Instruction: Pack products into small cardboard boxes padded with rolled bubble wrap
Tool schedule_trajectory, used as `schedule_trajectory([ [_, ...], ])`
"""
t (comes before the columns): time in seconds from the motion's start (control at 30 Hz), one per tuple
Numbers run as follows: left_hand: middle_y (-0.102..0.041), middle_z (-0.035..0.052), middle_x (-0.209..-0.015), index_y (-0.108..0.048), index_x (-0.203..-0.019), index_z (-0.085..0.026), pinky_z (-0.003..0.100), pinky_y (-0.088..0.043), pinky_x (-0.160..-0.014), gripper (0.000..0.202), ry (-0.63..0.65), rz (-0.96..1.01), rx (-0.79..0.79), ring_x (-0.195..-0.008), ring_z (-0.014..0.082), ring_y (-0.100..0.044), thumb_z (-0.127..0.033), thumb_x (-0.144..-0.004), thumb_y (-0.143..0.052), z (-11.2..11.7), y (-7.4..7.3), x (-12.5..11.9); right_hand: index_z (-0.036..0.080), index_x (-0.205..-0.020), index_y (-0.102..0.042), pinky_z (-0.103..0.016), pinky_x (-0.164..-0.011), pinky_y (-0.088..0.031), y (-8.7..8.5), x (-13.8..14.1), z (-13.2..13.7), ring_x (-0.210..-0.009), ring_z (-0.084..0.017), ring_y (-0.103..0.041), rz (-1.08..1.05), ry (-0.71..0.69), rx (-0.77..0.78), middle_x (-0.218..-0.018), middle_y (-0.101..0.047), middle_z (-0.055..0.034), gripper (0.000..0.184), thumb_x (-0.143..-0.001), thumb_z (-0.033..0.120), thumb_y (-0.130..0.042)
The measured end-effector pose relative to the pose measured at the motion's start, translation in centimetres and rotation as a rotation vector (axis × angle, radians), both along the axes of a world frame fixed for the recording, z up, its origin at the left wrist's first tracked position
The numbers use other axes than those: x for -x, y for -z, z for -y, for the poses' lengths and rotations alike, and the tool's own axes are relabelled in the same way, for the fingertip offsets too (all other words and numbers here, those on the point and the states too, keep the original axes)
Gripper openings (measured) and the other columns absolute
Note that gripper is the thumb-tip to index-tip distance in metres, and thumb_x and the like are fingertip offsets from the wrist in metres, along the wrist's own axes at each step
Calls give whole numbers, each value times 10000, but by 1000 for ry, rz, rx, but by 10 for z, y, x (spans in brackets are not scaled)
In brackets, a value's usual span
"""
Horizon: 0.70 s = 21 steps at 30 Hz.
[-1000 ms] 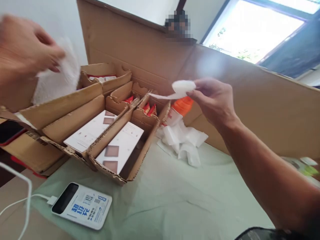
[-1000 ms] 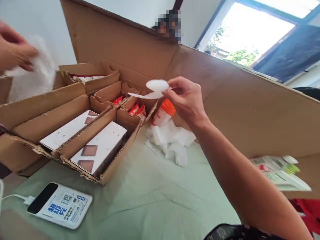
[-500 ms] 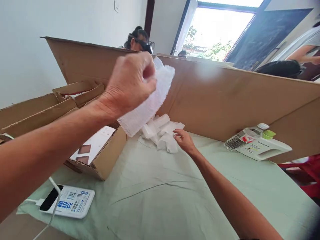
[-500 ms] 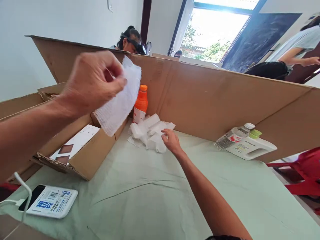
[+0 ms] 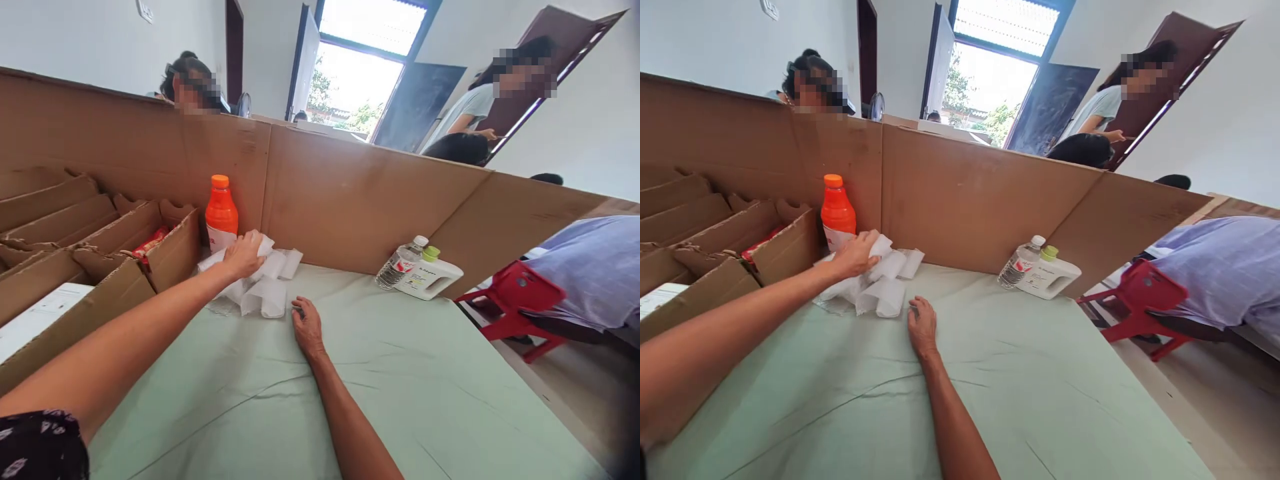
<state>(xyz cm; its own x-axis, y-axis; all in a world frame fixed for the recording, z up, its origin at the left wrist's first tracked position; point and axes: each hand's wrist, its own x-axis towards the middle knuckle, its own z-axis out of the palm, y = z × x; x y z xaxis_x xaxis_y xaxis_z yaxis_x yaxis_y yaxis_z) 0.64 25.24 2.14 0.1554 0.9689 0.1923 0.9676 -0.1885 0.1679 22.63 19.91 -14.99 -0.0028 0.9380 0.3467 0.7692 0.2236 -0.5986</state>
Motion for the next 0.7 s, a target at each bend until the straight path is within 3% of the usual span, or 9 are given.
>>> schedule_trajectory([
  [0.13, -402, 229, -1574, -429, -1474, -174, 601, -377, -1072, 570, -20, -7, 139, -1364, 403, -469, -452, -976, -433, -9, 74, -3, 209, -980, -738, -459, -1046, -482, 16, -2, -7, -1173, -270, -651, -54, -12, -11, -1252, -711, -112, 249, -839, 162, -539],
  [0.2, -363, 237, -1595, -379, -1513, -161, 627, -345, -1090, 617, -46, 0, 180, -1397, 408, -430, -469, -981, -419, -14, 98, -3, 205, -962, -740, -465, -1047, -463, 22, -3, -9, -1166, -269, -641, -77, -29, -16, -1248, -709, -111, 237, -843, 177, -537],
  [0.27, -323, 232, -1619, -347, -1536, -164, 633, -282, -1134, 650, -55, 8, 193, -1448, 402, -365, -475, -973, -439, -20, 110, -2, 215, -948, -741, -458, -1048, -447, 26, -5, -10, -1161, -261, -633, -96, -46, -26, -1246, -708, -102, 230, -848, 193, -535],
  [0.33, -325, 231, -1619, -360, -1531, -167, 638, -247, -1152, 648, -64, 16, 192, -1463, 401, -344, -466, -964, -460, -22, 113, -3, 224, -930, -742, -453, -1041, -440, 28, -5, -11, -1144, -257, -631, -113, -56, -40, -1235, -711, -94, 226, -846, 204, -533],
  [0.43, -357, 259, -1591, -386, -1513, -135, 647, -275, -1132, 611, -96, 29, 156, -1436, 412, -388, -410, -971, -446, -10, 105, -9, 226, -903, -743, -450, -1024, -443, 29, -6, -12, -1107, -256, -635, -141, -61, -67, -1204, -721, -93, 230, -836, 219, -524],
  [0.5, -350, 262, -1594, -386, -1512, -123, 631, -272, -1147, 602, -98, 33, 108, -1448, 400, -380, -381, -971, -446, 10, 96, -13, 223, -888, -743, -454, -1019, -444, 30, -5, -13, -1085, -258, -638, -159, -62, -85, -1182, -727, -97, 238, -828, 233, -513],
  [0.6, -316, 202, -1635, -413, -1506, -173, 571, -212, -1212, 629, -40, 28, 49, -1509, 351, -301, -357, -921, -553, 51, 79, -13, 220, -870, -743, -460, -1016, -446, 30, -5, -17, -1076, -263, -639, -180, -71, -99, -1158, -734, -102, 246, -817, 258, -506],
  [0.7, -298, 181, -1650, -466, -1474, -187, 569, -133, -1243, 670, -30, 7, -49, -1543, 356, -223, -290, -839, -655, 90, 55, 6, 222, -846, -743, -449, -1009, -454, 31, -5, -20, -1089, -263, -636, -194, -87, -100, -1149, -738, -101, 242, -802, 276, -511],
])
